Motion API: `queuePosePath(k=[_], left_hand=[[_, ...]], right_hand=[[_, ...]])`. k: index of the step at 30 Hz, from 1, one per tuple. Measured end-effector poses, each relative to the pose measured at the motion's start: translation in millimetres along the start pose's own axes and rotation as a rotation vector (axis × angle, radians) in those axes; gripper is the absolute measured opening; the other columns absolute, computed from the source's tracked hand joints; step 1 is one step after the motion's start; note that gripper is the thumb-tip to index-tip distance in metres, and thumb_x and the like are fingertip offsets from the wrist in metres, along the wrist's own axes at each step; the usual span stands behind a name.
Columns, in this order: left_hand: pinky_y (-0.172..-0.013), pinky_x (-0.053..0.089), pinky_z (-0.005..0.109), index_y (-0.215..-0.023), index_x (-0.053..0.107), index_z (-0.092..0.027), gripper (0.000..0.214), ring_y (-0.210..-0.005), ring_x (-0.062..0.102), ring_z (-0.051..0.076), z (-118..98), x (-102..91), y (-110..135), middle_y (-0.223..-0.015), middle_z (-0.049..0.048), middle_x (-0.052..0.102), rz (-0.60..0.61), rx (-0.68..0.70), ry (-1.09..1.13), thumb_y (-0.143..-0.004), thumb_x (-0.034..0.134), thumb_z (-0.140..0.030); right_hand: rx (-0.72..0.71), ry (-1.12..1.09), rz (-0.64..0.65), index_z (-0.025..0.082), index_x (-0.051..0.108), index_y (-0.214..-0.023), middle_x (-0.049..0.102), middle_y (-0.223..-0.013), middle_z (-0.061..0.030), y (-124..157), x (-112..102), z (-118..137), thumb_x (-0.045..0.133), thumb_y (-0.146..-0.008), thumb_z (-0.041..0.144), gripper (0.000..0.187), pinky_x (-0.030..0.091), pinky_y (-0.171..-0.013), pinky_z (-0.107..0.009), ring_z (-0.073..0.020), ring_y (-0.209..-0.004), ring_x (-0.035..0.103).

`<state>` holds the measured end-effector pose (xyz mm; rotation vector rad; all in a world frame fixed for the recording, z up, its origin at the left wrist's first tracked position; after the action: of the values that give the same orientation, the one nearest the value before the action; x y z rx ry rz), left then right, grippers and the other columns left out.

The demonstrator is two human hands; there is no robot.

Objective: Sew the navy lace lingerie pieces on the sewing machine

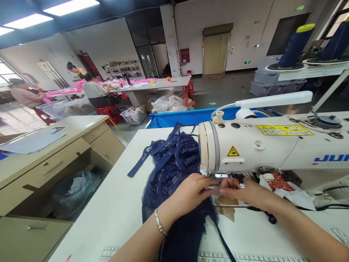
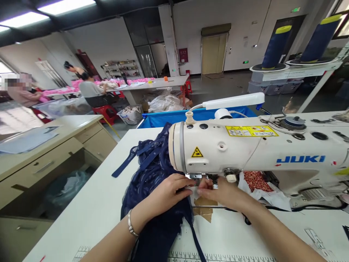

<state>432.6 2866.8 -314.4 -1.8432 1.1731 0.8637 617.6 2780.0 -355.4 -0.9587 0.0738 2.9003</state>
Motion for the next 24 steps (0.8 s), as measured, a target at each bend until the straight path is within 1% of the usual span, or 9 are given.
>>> queuePosePath(k=[2,3,5,6,9,11,15,19,24], left_hand=[[-0.086,0.049,0.03,-0.111,0.066,-0.017,0.021,-0.092,0.064,0.018,2,5.5,0,-0.1,0.0038,0.071,-0.013,0.008,-0.016,-0.092,0.061,-0.024],[-0.085,0.048,0.03,-0.11,0.067,-0.017,0.019,-0.091,0.064,0.018,3,7.4,0,-0.098,0.0038,0.071,-0.024,0.007,-0.019,-0.093,0.06,-0.024],[-0.085,0.048,0.029,-0.108,0.067,-0.019,0.017,-0.091,0.064,0.017,7,8.7,1,-0.098,0.0036,0.071,-0.048,-0.004,0.004,-0.094,0.058,-0.024],[-0.085,0.047,0.028,-0.107,0.067,-0.019,0.017,-0.092,0.064,0.017,9,8.4,1,-0.099,0.0032,0.071,-0.055,-0.01,0.038,-0.094,0.058,-0.024],[-0.082,0.048,0.024,-0.102,0.069,-0.02,0.013,-0.089,0.064,0.014,14,5.8,2,-0.095,0.002,0.071,-0.071,-0.054,0.181,-0.094,0.059,-0.024],[-0.079,0.048,0.024,-0.095,0.07,-0.02,0.012,-0.085,0.063,0.014,18,4.9,3,-0.089,0.0019,0.07,-0.077,-0.084,0.235,-0.093,0.059,-0.024],[-0.078,0.047,0.025,-0.087,0.07,-0.02,0.012,-0.084,0.062,0.015,23,6.4,4,-0.085,0.0017,0.069,-0.061,-0.114,0.196,-0.092,0.059,-0.023],[-0.078,0.045,0.025,-0.085,0.068,-0.02,0.01,-0.082,0.061,0.014,21,7.5,2,-0.083,-0.0004,0.069,-0.059,-0.113,0.138,-0.089,0.06,-0.017],[-0.08,0.045,0.027,-0.086,0.068,-0.021,0.011,-0.084,0.062,0.015,21,10.1,2,-0.083,-0.0001,0.069,-0.05,-0.113,0.092,-0.088,0.059,-0.015]], right_hand=[[0.041,-0.237,0.158,0.02,0.061,-0.076,0.059,-0.067,0.0018,-2,26,4,0.056,-0.084,0.056,0.037,0.041,-0.052,-0.021,-0.011,-0.059,0.051],[0.087,-0.358,0.197,0.019,0.059,-0.077,0.058,-0.067,0.0021,-3,35,4,0.056,-0.085,0.058,0.04,0.037,-0.05,-0.02,-0.0097,-0.058,0.048],[0.178,-0.535,0.191,0.018,0.058,-0.083,0.056,-0.07,0.0019,-5,46,4,0.058,-0.083,0.062,0.044,0.034,-0.049,-0.019,-0.009,-0.06,0.047],[0.2,-0.567,0.16,0.018,0.057,-0.085,0.056,-0.071,0.0017,-5,48,4,0.059,-0.081,0.064,0.046,0.034,-0.049,-0.019,-0.009,-0.061,0.048],[0.194,-0.599,0.096,0.018,0.057,-0.09,0.056,-0.074,0.0015,-8,55,3,0.058,-0.079,0.07,0.053,0.035,-0.048,-0.018,-0.0089,-0.06,0.049],[0.194,-0.596,0.069,0.019,0.056,-0.091,0.056,-0.075,0.0017,-9,60,3,0.055,-0.077,0.073,0.056,0.035,-0.046,-0.019,-0.0085,-0.057,0.048],[0.197,-0.546,0.048,0.021,0.052,-0.083,0.054,-0.07,0.0029,-14,65,6,0.052,-0.075,0.073,0.053,0.032,-0.041,-0.02,-0.0086,-0.05,0.046],[0.185,-0.522,0.058,0.021,0.049,-0.077,0.053,-0.065,0.0038,-14,60,13,0.052,-0.075,0.07,0.049,0.03,-0.04,-0.02,-0.0086,-0.047,0.044],[0.196,-0.481,0.067,0.021,0.05,-0.076,0.054,-0.061,0.0059,-11,54,18,0.053,-0.083,0.059,0.039,0.033,-0.042,-0.02,-0.0071,-0.042,0.043]])
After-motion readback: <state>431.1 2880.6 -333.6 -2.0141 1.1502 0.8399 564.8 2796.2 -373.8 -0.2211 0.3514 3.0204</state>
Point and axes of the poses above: each hand's wrist, its own y-axis away from the middle knuckle, its own x-axis out of the palm, z = x × y, the point moved 3 cm from there along -y, towards the middle knuckle
